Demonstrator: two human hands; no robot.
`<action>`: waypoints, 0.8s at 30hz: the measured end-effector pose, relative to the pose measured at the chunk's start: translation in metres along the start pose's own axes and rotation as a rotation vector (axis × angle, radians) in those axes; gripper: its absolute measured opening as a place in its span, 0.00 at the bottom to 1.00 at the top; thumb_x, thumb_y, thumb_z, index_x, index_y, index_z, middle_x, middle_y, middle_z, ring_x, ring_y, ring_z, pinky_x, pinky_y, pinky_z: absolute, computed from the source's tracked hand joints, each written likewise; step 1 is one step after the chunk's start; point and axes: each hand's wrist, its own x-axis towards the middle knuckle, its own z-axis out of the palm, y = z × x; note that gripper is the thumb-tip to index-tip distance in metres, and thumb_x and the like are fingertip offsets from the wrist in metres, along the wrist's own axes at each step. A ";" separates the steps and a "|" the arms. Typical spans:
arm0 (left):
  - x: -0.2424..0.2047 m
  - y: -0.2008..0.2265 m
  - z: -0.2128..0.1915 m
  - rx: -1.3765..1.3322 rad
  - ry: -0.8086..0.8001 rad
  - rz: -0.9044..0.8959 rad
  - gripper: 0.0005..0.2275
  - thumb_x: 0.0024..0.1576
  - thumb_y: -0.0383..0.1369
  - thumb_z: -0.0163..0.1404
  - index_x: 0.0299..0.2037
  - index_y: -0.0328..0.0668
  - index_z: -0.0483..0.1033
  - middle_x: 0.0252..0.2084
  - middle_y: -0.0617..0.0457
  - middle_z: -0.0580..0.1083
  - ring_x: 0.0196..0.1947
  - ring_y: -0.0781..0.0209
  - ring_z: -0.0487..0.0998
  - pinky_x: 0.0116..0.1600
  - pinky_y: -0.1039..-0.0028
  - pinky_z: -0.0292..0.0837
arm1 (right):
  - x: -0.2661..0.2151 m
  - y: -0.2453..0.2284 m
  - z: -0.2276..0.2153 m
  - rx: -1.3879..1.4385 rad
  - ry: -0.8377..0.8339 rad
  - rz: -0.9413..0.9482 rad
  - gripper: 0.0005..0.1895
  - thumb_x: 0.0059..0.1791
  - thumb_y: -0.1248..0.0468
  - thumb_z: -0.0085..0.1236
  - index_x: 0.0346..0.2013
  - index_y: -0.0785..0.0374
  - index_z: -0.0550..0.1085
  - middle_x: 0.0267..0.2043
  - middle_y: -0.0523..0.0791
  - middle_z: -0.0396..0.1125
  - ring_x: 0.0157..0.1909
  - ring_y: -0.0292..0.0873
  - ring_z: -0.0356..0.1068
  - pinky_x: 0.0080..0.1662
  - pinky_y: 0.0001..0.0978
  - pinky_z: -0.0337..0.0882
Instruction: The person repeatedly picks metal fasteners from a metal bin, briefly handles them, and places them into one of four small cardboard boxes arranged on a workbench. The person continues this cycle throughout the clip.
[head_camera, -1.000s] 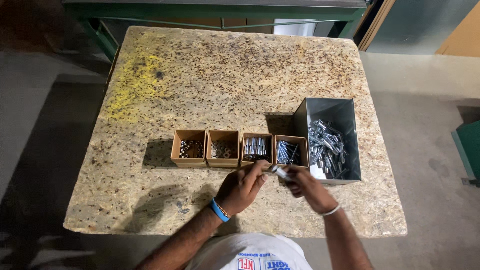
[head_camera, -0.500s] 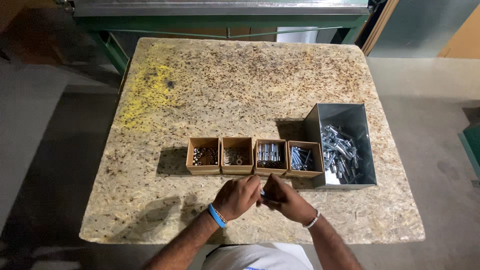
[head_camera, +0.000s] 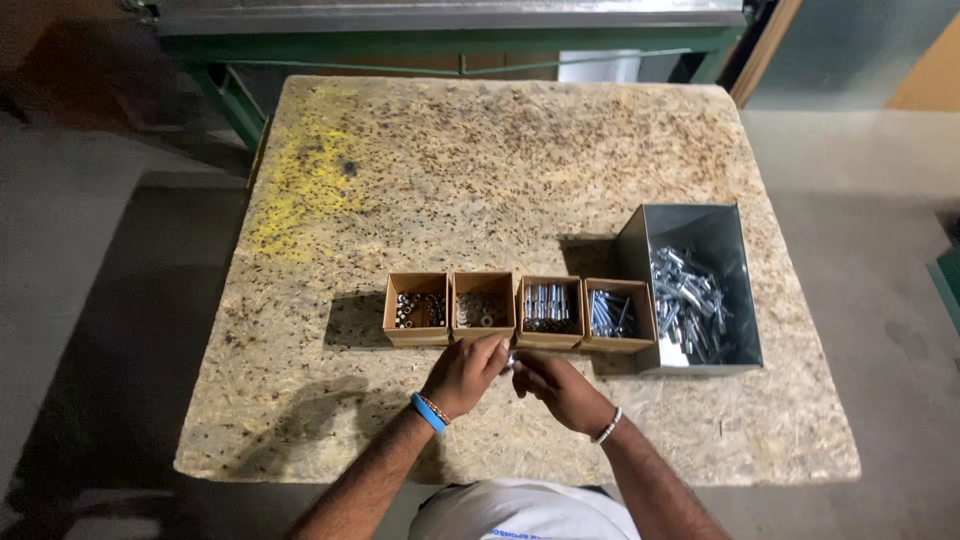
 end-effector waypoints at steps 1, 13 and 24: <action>0.001 0.000 0.001 0.013 0.009 -0.004 0.21 0.79 0.44 0.37 0.36 0.46 0.74 0.30 0.36 0.82 0.37 0.29 0.88 0.40 0.47 0.82 | 0.001 -0.002 -0.004 -0.132 0.019 -0.055 0.20 0.63 0.66 0.51 0.69 0.70 0.76 0.38 0.55 0.75 0.42 0.55 0.73 0.49 0.50 0.77; 0.020 0.006 0.023 0.015 0.099 -0.127 0.23 0.78 0.44 0.40 0.32 0.40 0.76 0.29 0.33 0.81 0.35 0.33 0.87 0.42 0.50 0.81 | 0.018 0.017 -0.031 -0.342 0.039 -0.111 0.15 0.61 0.65 0.61 0.62 0.64 0.73 0.42 0.60 0.79 0.47 0.65 0.81 0.52 0.57 0.78; 0.043 -0.049 0.060 -0.020 0.159 -0.326 0.22 0.75 0.44 0.43 0.34 0.36 0.80 0.35 0.31 0.83 0.43 0.27 0.87 0.47 0.40 0.80 | 0.030 0.050 -0.045 -0.593 0.161 -0.331 0.21 0.58 0.67 0.64 0.64 0.71 0.71 0.46 0.62 0.81 0.47 0.70 0.82 0.51 0.61 0.82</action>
